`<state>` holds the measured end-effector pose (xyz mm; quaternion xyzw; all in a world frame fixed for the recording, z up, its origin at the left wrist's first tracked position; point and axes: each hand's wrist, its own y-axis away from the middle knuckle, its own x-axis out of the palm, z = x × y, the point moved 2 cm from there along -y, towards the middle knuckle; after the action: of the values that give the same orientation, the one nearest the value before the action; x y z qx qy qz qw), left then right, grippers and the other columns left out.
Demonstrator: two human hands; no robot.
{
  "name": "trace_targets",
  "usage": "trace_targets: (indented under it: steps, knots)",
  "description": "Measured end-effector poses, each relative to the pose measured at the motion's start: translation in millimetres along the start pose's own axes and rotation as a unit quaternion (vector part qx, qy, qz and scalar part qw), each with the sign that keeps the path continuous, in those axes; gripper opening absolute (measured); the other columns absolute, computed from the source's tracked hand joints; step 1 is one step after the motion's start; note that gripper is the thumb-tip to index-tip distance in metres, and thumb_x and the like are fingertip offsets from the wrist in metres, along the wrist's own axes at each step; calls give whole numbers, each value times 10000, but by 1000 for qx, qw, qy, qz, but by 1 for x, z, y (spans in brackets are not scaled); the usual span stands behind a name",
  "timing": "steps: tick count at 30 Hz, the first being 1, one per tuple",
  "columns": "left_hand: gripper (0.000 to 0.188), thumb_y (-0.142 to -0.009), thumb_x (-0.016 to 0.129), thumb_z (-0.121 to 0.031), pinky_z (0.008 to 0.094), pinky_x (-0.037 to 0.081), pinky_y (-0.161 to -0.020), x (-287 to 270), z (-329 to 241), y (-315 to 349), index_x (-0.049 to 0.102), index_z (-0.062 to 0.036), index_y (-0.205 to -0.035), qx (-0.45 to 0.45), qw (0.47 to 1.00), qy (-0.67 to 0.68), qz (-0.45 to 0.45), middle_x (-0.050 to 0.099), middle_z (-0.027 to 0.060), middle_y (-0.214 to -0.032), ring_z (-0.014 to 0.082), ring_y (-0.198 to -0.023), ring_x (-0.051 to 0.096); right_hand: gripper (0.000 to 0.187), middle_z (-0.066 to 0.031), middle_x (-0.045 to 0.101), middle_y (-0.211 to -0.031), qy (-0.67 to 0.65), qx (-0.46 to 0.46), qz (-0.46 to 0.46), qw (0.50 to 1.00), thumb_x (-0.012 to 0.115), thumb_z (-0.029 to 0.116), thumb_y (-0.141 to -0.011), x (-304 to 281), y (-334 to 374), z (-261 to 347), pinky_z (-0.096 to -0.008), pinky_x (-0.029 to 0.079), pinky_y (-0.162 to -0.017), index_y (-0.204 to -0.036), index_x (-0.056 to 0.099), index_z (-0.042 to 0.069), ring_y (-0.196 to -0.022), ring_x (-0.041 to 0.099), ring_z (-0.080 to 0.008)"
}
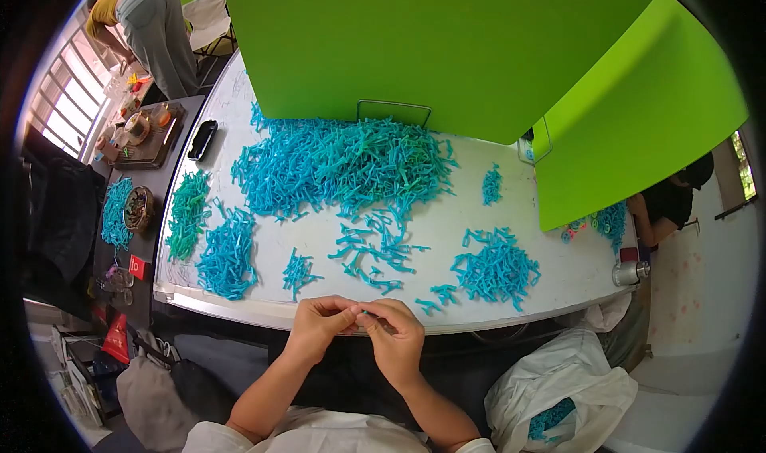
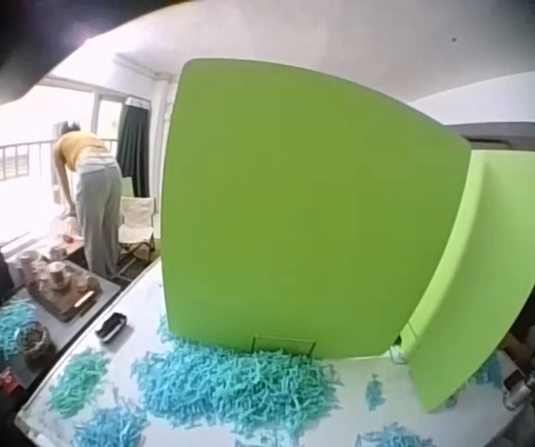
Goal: Sorting small blue plastic pieces from shredded material on a workstation.
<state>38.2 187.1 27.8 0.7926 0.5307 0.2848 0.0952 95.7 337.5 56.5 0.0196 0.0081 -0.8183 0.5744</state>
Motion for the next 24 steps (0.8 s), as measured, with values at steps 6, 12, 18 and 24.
trace_targets:
  steps: [6, 12, 18, 24]
  knots:
    - [141, -867, 803, -97, 430, 542, -592, 15, -34, -31, 730, -72, -985, 319, 797, -467, -213, 642, 136, -889, 357, -693, 691, 157, -100, 770, -993, -63, 63, -65, 994, 734, 14, -991, -13, 3, -9, -263, 603, -760, -1138, 737, -41, -861, 739, -148]
    - [158, -867, 812, -191, 443, 552, -605, 17, -29, -57, 772, -65, -953, 272, 737, -581, -212, 706, 136, -922, 357, -698, 702, 168, -102, 767, -987, -52, 80, -46, 994, 732, 20, -993, -14, 6, -12, -282, 620, -754, -1151, 731, -38, -841, 739, -146]
    - [83, -898, 780, -51, 338, 593, -646, 7, -60, -20, 723, -15, -948, 277, 855, -383, -212, 713, 103, -900, 235, -733, 757, 154, -78, 765, -975, -91, 101, -30, 990, 752, 55, -992, -13, 11, -6, -260, 613, -760, -1118, 747, -33, -850, 732, -124]
    - [124, -1006, 686, -15, 315, 658, -793, -25, -16, 17, 592, -10, -1088, 52, 998, 19, -19, 738, 94, -1026, 200, -972, 765, 141, -95, 760, -976, -162, 176, 56, 969, 749, 35, -988, -5, 12, -4, -259, 613, -749, -1107, 719, -34, -855, 741, -147]
